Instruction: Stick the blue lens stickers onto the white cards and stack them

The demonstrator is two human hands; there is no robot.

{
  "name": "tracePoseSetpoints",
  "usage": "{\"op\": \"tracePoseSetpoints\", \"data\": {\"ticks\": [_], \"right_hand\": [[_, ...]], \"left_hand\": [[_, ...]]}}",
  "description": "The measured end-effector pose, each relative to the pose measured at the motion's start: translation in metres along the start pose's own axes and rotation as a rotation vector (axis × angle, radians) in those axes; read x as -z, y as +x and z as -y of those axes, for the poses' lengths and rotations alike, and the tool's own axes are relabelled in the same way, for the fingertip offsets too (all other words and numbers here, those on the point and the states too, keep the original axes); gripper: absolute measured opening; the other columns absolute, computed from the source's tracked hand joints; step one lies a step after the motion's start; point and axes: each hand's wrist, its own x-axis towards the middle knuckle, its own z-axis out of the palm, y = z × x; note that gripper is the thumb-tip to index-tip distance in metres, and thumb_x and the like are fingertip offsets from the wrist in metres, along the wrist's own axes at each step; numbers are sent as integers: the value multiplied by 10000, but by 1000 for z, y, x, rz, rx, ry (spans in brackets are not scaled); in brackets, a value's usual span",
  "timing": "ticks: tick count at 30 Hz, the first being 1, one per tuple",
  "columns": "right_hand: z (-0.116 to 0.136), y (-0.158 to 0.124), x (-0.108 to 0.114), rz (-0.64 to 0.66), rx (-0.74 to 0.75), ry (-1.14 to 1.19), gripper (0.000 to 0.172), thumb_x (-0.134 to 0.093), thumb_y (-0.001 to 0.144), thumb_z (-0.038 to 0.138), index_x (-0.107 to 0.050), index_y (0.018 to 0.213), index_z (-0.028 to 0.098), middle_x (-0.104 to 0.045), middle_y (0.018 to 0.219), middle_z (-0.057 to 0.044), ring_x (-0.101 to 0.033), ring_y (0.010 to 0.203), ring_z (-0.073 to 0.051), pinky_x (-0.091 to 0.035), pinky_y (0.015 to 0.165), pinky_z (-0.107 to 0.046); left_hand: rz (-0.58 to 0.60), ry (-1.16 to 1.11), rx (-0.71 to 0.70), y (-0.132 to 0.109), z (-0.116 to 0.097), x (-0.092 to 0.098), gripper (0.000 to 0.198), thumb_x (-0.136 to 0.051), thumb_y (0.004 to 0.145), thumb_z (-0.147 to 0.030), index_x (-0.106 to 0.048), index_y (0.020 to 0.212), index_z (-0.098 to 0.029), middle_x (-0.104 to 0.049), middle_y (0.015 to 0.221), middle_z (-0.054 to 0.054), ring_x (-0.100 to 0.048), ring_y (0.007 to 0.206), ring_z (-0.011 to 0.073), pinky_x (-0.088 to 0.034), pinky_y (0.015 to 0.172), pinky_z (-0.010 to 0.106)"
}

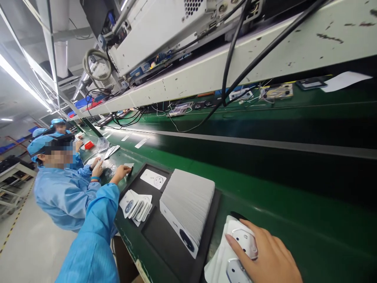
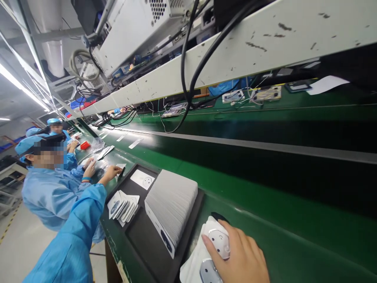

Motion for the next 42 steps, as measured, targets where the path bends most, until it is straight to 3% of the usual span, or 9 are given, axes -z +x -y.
{"op": "tracePoseSetpoints", "data": {"ticks": [5, 9, 12, 18, 23, 31, 35, 38, 42], "right_hand": [[0, 0, 1, 24, -13, 2, 563, -455, 914, 675, -606, 1210, 220, -710, 1147, -108, -622, 1027, -362, -470, 861, -519], [1, -1, 1, 25, -19, 13, 566, -461, 914, 679, -605, 1216, 223, -707, 1167, -105, -613, 1049, -360, -463, 875, -517], [1, -1, 0, 14, -13, 8, 566, -457, 920, 675, -603, 1224, 221, -706, 1166, -106, -613, 1045, -357, -460, 880, -515], [3, -2, 1, -4, 4, 6, 528, -464, 938, 640, -599, 1227, 220, -705, 1165, -100, -615, 1044, -345, -460, 889, -504], [2, -2, 0, -11, 22, -6, 520, -463, 948, 635, -598, 1230, 220, -699, 1182, -103, -615, 1051, -345, -455, 889, -496], [3, -2, 2, 4, 22, -20, 548, -435, 950, 647, -597, 1228, 204, -695, 1165, -108, -612, 1044, -343, -456, 892, -500], [5, -2, 4, 32, 3, -14, 562, -436, 943, 650, -593, 1244, 202, -694, 1189, -115, -614, 1069, -350, -465, 895, -501], [6, -1, 5, 35, -3, -3, 567, -436, 934, 654, -593, 1244, 205, -694, 1192, -115, -616, 1080, -351, -470, 900, -502], [8, 0, 5, 32, -12, -6, 590, -426, 925, 668, -603, 1233, 197, -696, 1179, -119, -616, 1063, -357, -470, 892, -512]], "left_hand": [[3, 54, -44, -3, -11, 15, 337, -653, 1016, -384, -622, 1260, -153, -626, 1242, 88, -655, 1054, 240, -586, 896, 415], [-35, 119, -134, -2, -39, 19, 339, -648, 1020, -383, -615, 1271, -158, -618, 1261, 96, -647, 1079, 241, -576, 922, 433], [-10, 157, -235, 2, -72, 3, 337, -648, 1019, -385, -619, 1262, -152, -622, 1252, 94, -647, 1081, 243, -574, 925, 436], [74, 255, -335, -4, -132, -52, 311, -655, 1016, -376, -630, 1241, -162, -632, 1232, 89, -656, 1053, 228, -581, 906, 411], [26, 358, -292, -15, -148, -79, 316, -666, 1011, -371, -624, 1256, -176, -625, 1243, 89, -651, 1080, 234, -576, 913, 408], [-35, 447, -287, -21, -159, -93, 345, -677, 1003, -372, -620, 1268, -159, -613, 1271, 112, -639, 1116, 247, -564, 942, 419], [-65, 456, -294, -21, -157, -78, 338, -666, 1009, -373, -624, 1264, -156, -608, 1286, 119, -634, 1122, 245, -558, 959, 428], [-115, 454, -252, -17, -140, -45, 340, -652, 1017, -380, -615, 1279, -168, -604, 1296, 108, -631, 1126, 247, -559, 959, 444], [-152, 449, -141, -13, -101, 4, 348, -660, 1012, -379, -609, 1287, -172, -609, 1280, 100, -639, 1111, 247, -568, 937, 435]]}}
